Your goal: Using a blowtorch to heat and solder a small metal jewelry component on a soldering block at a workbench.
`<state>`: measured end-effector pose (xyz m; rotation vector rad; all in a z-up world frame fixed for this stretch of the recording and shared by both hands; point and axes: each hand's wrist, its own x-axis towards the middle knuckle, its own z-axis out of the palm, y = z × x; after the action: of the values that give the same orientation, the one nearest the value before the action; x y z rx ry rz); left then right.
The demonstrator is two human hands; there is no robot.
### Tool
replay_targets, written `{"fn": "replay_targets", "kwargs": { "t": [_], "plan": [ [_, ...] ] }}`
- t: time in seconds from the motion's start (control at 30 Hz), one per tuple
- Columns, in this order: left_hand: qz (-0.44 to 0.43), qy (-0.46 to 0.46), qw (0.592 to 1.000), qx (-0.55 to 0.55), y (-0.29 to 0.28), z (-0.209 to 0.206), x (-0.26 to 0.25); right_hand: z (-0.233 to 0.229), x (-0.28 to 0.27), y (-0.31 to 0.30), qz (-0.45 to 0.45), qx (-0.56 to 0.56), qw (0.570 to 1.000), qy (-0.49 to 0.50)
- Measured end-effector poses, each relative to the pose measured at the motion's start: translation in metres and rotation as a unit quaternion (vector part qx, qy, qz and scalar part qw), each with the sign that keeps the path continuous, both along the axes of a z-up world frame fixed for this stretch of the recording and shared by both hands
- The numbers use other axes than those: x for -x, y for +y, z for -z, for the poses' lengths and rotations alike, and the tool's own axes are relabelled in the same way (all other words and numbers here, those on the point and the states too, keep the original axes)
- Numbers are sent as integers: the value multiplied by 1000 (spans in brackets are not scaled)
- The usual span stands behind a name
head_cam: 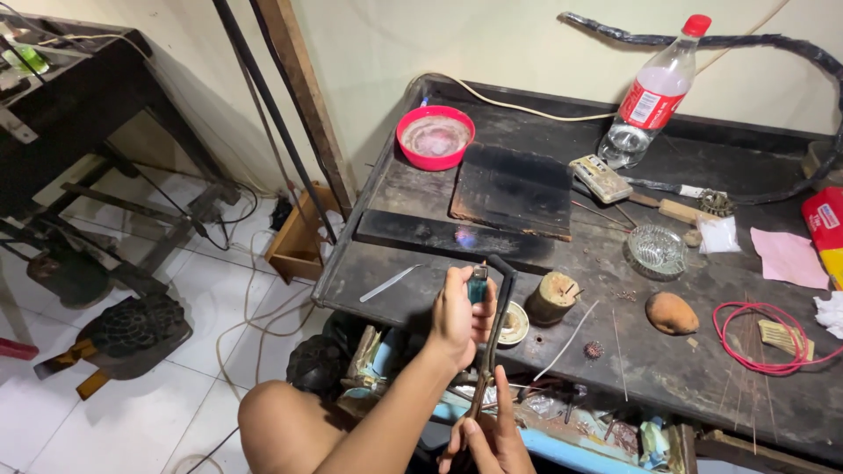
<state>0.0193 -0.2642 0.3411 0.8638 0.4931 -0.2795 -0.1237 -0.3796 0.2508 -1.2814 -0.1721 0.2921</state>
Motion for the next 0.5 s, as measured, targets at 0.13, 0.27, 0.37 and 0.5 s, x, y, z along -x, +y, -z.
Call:
{"fn": "replay_targets", "kwargs": {
  "t": [0.13,0.27,0.37,0.5],
  "plan": [
    [-18,-48,995,-91,9,7,27,-10,-11,-4,-21,6,999,-24],
    [-35,-18,993,-112,24,15,41,-4,-13,-5,-55,-18,997,-45],
    [-35,-26,998,-39,28,14,26,-9,-7,1,-65,11,998,-14],
    [-17,54,997,-50,16,-9,4,1,3,7,-22,13,999,31]
  ]
}}
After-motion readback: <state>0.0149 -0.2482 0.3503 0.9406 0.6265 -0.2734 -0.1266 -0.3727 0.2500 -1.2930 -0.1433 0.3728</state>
